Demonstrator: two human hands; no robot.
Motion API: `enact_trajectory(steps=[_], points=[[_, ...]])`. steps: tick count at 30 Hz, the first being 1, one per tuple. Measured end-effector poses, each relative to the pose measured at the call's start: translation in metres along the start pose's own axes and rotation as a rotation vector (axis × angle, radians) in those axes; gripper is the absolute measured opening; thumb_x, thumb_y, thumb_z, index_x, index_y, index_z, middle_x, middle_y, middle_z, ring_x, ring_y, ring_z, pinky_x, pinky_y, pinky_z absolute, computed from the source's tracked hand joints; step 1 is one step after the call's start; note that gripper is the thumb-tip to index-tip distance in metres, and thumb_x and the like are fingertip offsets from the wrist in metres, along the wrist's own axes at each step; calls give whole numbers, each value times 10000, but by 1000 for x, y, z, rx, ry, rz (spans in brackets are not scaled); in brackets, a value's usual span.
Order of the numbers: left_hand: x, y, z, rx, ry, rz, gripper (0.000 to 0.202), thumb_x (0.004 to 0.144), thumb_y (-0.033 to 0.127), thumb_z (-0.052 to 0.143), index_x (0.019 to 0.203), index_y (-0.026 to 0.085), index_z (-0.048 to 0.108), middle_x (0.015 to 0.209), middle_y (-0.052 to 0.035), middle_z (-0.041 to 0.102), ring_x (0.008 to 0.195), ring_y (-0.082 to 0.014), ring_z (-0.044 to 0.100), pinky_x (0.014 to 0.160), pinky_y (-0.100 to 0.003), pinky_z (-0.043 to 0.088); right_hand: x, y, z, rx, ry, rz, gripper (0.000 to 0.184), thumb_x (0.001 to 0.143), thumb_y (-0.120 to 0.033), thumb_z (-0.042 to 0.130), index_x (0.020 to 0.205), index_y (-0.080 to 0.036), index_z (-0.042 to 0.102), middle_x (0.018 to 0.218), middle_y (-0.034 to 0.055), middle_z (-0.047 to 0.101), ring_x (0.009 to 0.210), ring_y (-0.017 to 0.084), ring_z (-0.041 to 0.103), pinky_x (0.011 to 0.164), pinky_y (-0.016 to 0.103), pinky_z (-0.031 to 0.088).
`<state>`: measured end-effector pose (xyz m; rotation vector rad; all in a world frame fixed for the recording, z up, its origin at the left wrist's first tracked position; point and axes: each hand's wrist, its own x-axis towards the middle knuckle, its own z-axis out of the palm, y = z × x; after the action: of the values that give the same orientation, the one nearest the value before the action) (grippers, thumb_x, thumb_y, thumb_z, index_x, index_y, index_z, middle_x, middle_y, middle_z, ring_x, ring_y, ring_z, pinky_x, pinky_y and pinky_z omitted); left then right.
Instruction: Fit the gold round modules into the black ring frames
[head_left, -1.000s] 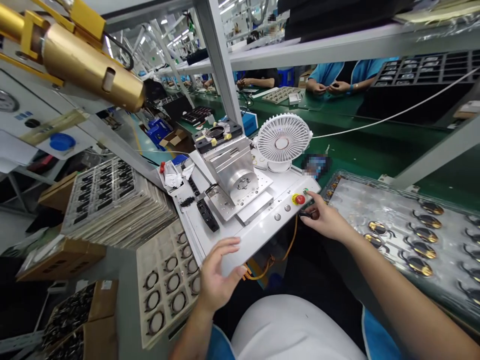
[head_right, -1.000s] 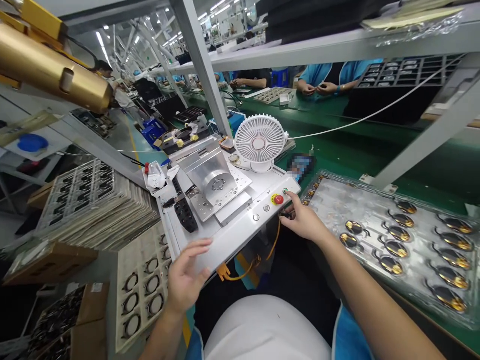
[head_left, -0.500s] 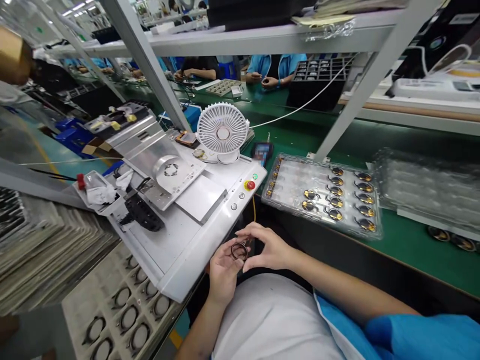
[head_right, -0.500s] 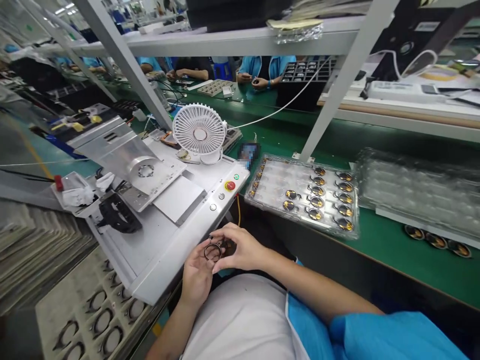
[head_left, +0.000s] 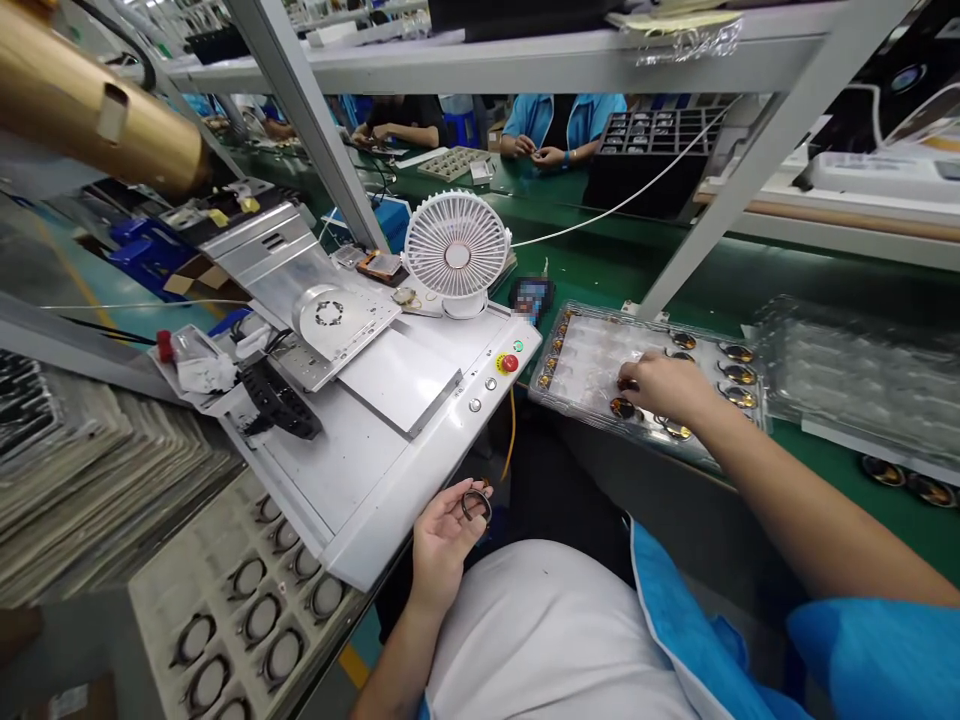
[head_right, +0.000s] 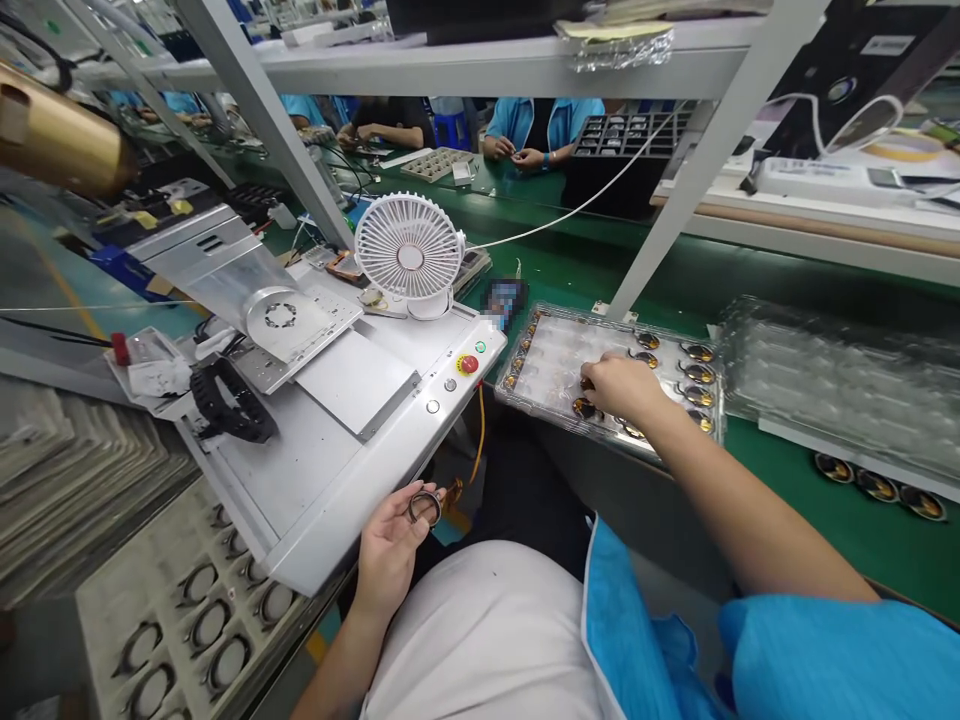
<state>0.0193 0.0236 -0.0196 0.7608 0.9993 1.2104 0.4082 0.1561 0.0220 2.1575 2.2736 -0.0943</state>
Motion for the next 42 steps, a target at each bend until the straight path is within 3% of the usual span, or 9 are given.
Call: enact_trajectory(steps=[4, 9, 13, 16, 21, 30, 36, 39, 42], points=[[-1, 2, -1, -4, -9, 4, 402, 748, 298, 908, 1128, 253, 784, 1164, -113, 783, 1148, -303, 740, 1060, -475, 561, 0, 3, 3, 14, 0, 25, 115, 830, -220, 643, 797, -178, 745, 840, 160, 723, 763, 303, 674, 650, 357, 462], [-3, 6, 1, -11, -30, -11, 397, 742, 316, 908, 1109, 243, 778, 1120, -111, 788, 1097, -295, 754, 1004, -446, 583, -10, -8, -3, 223, 54, 59, 310, 945, -271, 511, 1098, -168, 761, 981, 138, 772, 807, 278, 707, 730, 374, 536], [0, 16, 15, 14, -173, -46, 548, 684, 340, 948, 1189, 241, 758, 1314, -157, 719, 1044, -292, 759, 879, -376, 608, -25, -70, -11, 865, 70, -216, 315, 954, -386, 589, 1106, -185, 778, 1001, 102, 747, 821, 238, 707, 719, 353, 580], [4, 28, 23, 43, -340, -62, 753, 624, 382, 983, 1316, 273, 707, 1564, -180, 528, 1030, -296, 760, 823, -355, 610, -35, -126, -18, 1095, 48, -493, 249, 961, -349, 648, 1102, -202, 792, 922, 71, 720, 805, 204, 696, 705, 321, 571], [-1, 34, 18, 25, -393, 63, 898, 589, 370, 1007, 1407, 298, 643, 1637, -177, 420, 1035, -292, 764, 780, -318, 600, -39, -179, -20, 1131, 144, -585, 208, 962, -278, 690, 1118, -180, 786, 902, 65, 725, 733, 170, 673, 637, 282, 547], [-21, 20, 10, -66, -212, 93, 1053, 589, 552, 968, 1507, 290, 525, 1606, -218, 447, 1017, -298, 766, 756, -309, 607, -48, -209, 1, 1155, 380, -667, 61, 965, -168, 689, 955, -196, 742, 957, 89, 754, 848, 196, 738, 721, 291, 600], [-10, 30, -4, -132, -216, -18, 929, 549, 503, 997, 1362, 204, 662, 1309, -158, 693, 929, -259, 781, 764, -285, 598, -45, -209, -11, 1015, 208, -879, 129, 1004, -179, 558, 883, -196, 601, 1009, 120, 687, 849, 189, 683, 699, 290, 559], [-6, 34, -9, -178, -158, 13, 890, 574, 446, 999, 1355, 179, 666, 1070, -107, 772, 947, -246, 778, 801, -267, 591, -24, -212, -23, 1023, 152, -727, 142, 996, -247, 569, 860, -212, 547, 915, 91, 691, 791, 193, 668, 707, 306, 536], [-5, 38, -11, -174, -125, 52, 895, 589, 449, 992, 1370, 169, 658, 997, -99, 786, 951, -251, 778, 846, -288, 592, 13, -220, -34, 1171, 46, -362, 161, 977, -264, 598, 859, -227, 495, 652, -10, 641, 558, 155, 595, 573, 261, 468]])
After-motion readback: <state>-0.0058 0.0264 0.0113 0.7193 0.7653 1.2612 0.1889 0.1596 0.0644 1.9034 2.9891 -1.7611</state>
